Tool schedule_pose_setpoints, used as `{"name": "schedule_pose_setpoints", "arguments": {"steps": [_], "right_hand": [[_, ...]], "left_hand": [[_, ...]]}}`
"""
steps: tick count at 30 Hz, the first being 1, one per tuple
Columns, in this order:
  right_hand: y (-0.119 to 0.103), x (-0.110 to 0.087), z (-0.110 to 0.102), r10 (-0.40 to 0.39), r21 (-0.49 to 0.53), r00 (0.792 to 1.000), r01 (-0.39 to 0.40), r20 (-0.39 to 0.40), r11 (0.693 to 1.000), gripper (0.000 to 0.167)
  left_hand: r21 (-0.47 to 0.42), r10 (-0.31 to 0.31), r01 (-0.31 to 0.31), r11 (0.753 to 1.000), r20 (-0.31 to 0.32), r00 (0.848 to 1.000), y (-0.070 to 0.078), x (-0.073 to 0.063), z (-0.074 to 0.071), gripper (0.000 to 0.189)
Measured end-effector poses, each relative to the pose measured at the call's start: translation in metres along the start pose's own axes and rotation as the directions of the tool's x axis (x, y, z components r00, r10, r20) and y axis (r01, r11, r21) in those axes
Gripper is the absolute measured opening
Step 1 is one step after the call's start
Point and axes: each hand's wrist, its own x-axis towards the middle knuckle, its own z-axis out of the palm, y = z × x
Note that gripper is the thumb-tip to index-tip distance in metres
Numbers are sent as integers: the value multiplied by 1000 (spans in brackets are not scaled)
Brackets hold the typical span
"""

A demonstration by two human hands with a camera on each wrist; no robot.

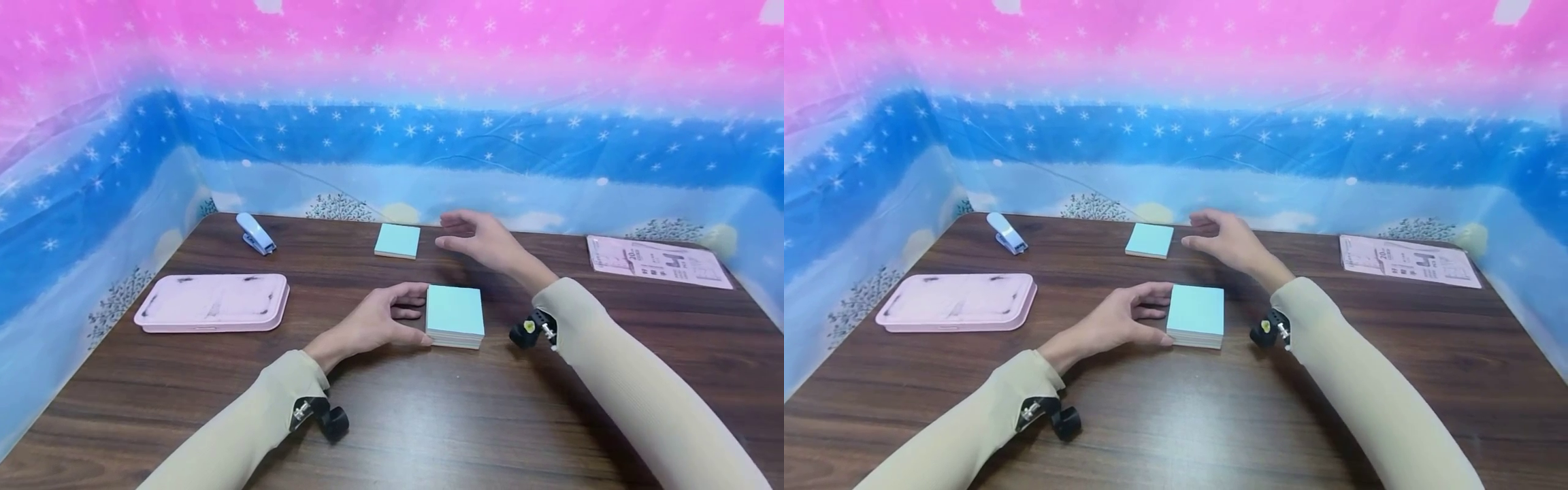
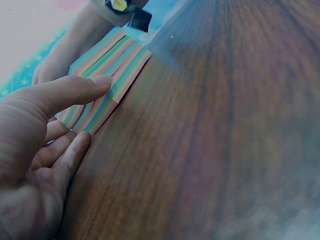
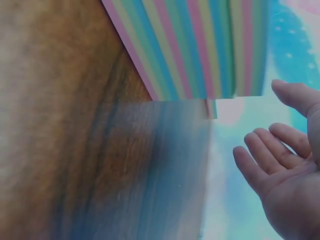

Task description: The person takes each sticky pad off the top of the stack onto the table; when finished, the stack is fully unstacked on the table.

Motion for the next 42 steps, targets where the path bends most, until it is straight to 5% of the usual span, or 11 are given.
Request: {"name": "schedule_pose_setpoints", "arguments": {"steps": [19, 42], "right_hand": [[-13, -59, -13, -74, 12, 993, 75, -90, 997, 52], [-5, -101, -15, -84, -7, 994, 84, -74, 996, 47]], "left_hand": [[7, 0, 0, 1000, -5, 1000, 1, 0, 1, 86], [20, 3, -3, 1000, -4, 1000, 1, 0, 1, 86]]}}
